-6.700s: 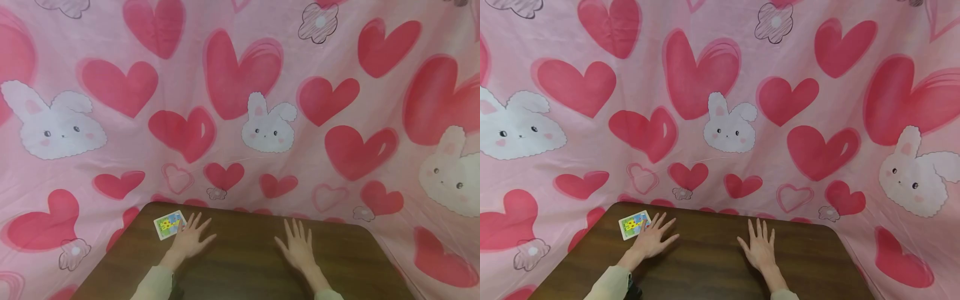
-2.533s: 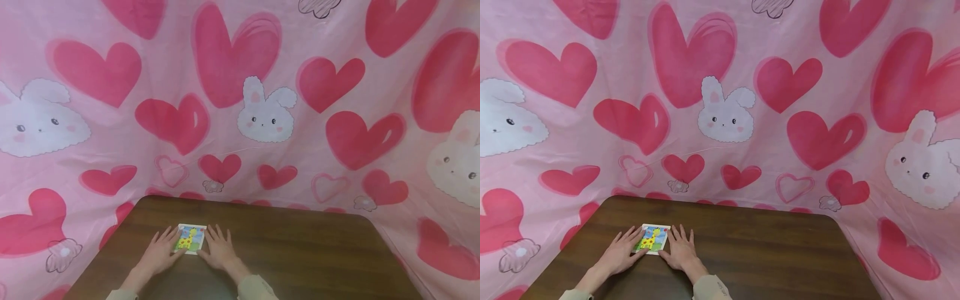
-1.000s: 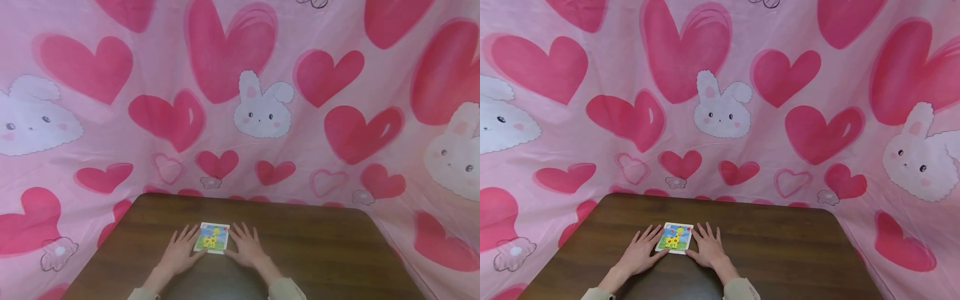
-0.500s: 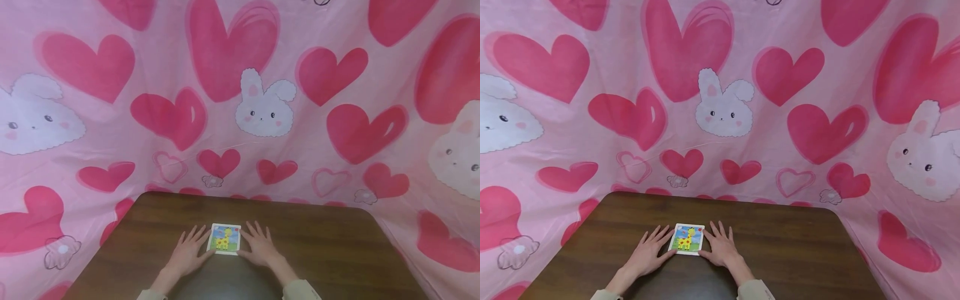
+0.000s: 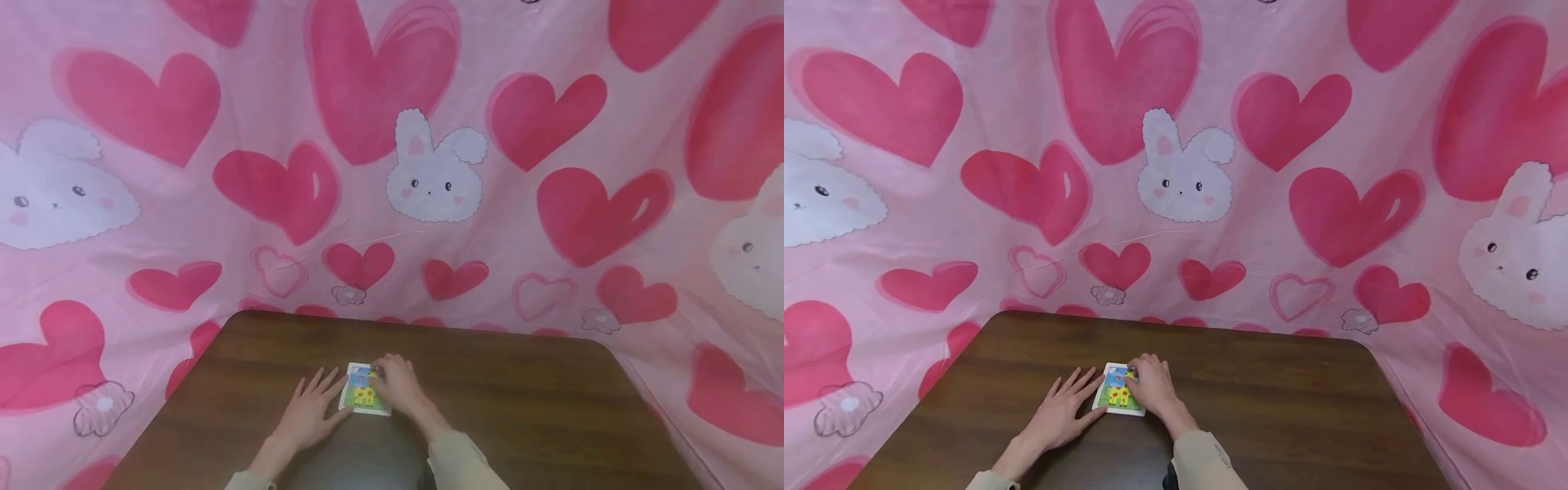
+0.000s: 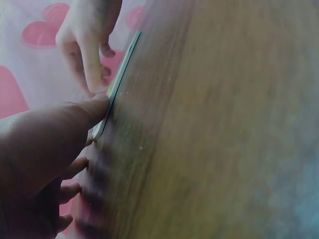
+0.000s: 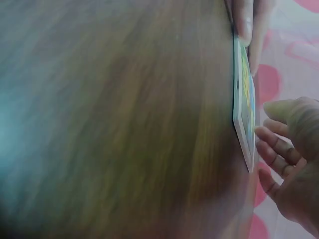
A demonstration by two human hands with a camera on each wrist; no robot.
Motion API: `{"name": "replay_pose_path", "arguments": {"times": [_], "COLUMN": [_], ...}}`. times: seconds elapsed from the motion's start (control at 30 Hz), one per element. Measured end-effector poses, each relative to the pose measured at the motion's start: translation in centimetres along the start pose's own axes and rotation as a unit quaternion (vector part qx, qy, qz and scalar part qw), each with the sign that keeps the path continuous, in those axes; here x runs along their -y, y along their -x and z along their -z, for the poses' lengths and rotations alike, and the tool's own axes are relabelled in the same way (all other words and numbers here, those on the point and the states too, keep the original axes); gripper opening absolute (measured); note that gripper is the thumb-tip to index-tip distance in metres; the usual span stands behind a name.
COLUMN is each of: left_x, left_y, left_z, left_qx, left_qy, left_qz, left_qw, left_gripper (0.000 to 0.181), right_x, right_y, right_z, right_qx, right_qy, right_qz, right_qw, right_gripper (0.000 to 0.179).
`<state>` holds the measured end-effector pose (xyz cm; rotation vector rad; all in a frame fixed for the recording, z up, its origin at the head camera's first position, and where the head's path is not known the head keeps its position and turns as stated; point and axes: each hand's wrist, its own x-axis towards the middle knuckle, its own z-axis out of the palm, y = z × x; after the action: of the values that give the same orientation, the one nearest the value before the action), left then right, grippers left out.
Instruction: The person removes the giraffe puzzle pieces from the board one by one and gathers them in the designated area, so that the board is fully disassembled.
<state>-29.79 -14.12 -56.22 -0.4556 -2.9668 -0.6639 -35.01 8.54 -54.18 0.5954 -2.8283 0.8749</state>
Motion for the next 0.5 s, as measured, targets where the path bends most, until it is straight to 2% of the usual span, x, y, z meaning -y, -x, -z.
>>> {"name": "replay_pose_path", "arguments": {"times": [0.2,0.3,0.43,0.5], "left_x": [-0.1,-0.1,-0.3,-0.3], "left_y": [-0.2,-0.1,0.2,0.4], "left_z": [0.1,0.1,0.3,0.4], "left_qx": [0.002,0.003,0.003,0.005], "left_qy": [0.001,0.002,0.01,0.013], "left_qz": [-0.005,-0.007,-0.004,-0.002], "left_qw": [1.0,1.0,0.9999,0.9999], "left_gripper": [0.073,0.072,0.072,0.072], "right_x": [0.4,-0.3,0.1,1.2], "right_y": [-1.1,-1.5,-1.5,-1.3], "right_z": [-0.8,-2.0,-2.4,-1.9], "right_qx": [-0.004,-0.015,-0.004,0.013], "right_qy": [0.012,0.011,0.0,-0.004], "right_qz": [0.031,0.054,0.034,0.002], "right_qw": [0.9994,0.9984,0.9994,0.9999], "right_gripper": [0.022,0.021,0.024,0.028]}}
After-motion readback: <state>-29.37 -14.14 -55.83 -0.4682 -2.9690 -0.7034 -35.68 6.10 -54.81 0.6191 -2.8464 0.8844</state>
